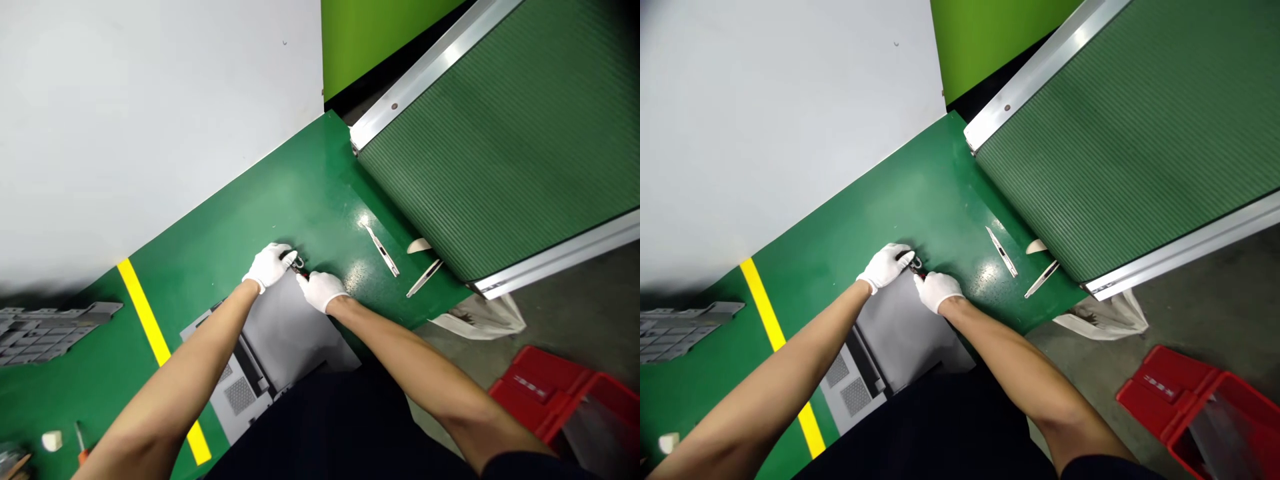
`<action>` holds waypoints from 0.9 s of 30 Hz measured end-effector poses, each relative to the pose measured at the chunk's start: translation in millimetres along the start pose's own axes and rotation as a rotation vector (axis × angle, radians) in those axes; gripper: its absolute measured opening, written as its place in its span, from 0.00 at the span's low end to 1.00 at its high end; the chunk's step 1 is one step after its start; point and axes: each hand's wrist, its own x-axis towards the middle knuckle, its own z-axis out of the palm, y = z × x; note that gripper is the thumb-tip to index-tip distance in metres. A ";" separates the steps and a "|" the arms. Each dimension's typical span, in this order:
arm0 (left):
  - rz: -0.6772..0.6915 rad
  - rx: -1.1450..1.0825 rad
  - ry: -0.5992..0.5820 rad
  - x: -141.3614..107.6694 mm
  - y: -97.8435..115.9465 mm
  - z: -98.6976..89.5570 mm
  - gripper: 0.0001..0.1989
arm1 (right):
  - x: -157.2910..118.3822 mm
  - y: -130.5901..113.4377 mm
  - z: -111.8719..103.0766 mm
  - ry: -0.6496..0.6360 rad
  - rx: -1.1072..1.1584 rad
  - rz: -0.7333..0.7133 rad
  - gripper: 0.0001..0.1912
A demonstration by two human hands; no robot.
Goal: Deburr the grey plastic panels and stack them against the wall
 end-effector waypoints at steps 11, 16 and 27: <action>0.016 -0.141 -0.576 58.4 1.5 5.3 0.21 | -7.1 -7.8 -1.7 0.048 -0.032 0.001 0.32; 0.135 -0.311 -0.437 38.6 -2.4 -5.5 0.23 | -2.0 2.1 1.1 0.027 0.015 -0.011 0.32; 0.016 -0.845 0.119 23.4 -19.9 -18.1 0.19 | -7.4 18.9 3.2 -0.013 0.111 0.045 0.34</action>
